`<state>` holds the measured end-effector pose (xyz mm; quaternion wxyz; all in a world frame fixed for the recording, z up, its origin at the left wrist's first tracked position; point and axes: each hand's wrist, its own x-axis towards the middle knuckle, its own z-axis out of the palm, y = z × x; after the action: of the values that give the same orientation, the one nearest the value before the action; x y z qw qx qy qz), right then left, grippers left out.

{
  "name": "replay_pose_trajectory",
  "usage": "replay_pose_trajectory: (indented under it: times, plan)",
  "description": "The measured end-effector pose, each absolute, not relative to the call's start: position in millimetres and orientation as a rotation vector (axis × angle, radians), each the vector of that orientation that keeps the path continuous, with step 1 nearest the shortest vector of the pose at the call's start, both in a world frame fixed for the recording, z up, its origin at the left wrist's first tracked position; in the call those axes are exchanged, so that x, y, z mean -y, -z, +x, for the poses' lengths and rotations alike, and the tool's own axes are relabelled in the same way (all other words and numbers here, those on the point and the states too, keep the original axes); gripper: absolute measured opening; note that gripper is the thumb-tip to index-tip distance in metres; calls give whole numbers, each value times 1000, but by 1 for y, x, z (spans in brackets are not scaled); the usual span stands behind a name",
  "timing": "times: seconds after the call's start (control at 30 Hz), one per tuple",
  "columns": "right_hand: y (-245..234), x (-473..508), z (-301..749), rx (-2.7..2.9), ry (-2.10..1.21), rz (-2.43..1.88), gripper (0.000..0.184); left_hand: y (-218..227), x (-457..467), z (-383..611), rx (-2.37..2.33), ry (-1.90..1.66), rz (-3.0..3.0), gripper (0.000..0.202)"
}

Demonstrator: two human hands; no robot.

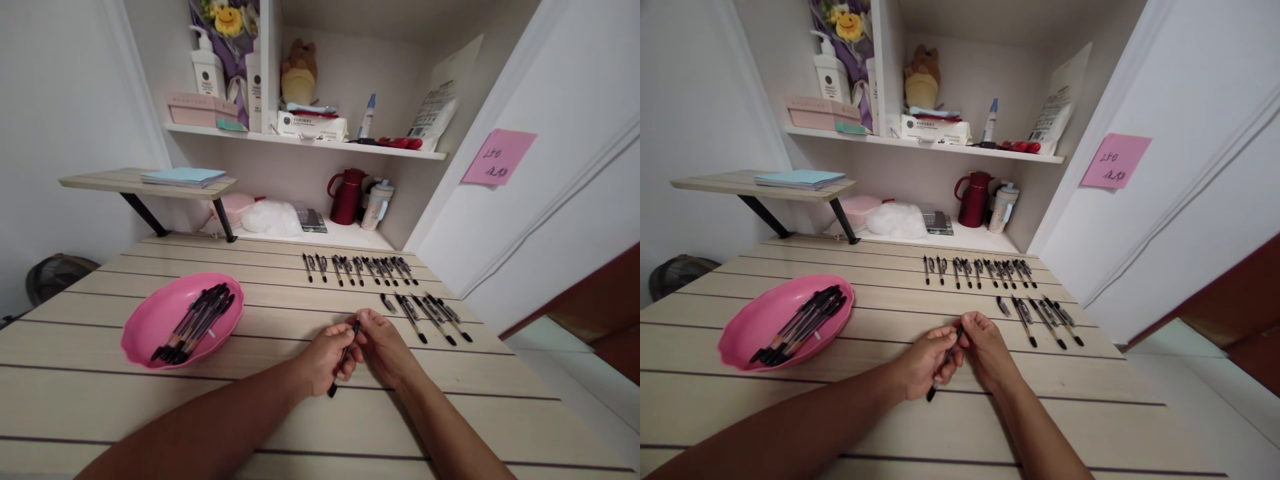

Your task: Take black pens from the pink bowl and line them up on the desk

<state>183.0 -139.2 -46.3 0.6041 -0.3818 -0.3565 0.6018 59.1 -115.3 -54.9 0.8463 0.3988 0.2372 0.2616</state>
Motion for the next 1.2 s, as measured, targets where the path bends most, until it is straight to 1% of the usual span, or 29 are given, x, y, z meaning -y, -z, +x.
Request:
replay_pose_trajectory:
  times: [0.13, 0.27, 0.4, 0.5, 0.6, 0.7, 0.87, 0.97, 1.07, 1.13, 1.2]
  plan:
    - [47, 139, 185, 835, -1364, -886, 20, 54, 115, 59, -492, -535, 849, 23]
    - [46, 136, 190, 738, -1352, -816, 23, 54, 115, 58, -489, -488, 849, 23]
    - [46, 131, 202, 632, -1242, -773, 22, 55, 115, 57, -471, -455, 883, 21]
    - [48, 127, 216, 619, -1127, -852, 25, 55, 114, 57, -480, -452, 887, 20]
    - [52, 123, 237, 614, -910, -1087, 29, 55, 113, 57, -499, -455, 880, 19]
    - [57, 122, 266, 660, -653, -1392, 27, 54, 113, 56, -507, -458, 879, 18]
    - [67, 125, 303, 835, -508, -1709, 26, 51, 113, 55, -516, -451, 879, 19]
    - [67, 128, 304, 1126, -343, -2010, 25, 50, 114, 55, -523, -447, 891, 19]
    - [61, 130, 293, 1414, -55, -2241, 21, 49, 114, 55, -528, -448, 894, 18]
    - [56, 130, 285, 1504, 97, -2356, 20, 49, 114, 55, -525, -448, 894, 18]
    - [53, 130, 279, 1531, 181, -2436, 21, 50, 114, 55, -524, -447, 895, 18]
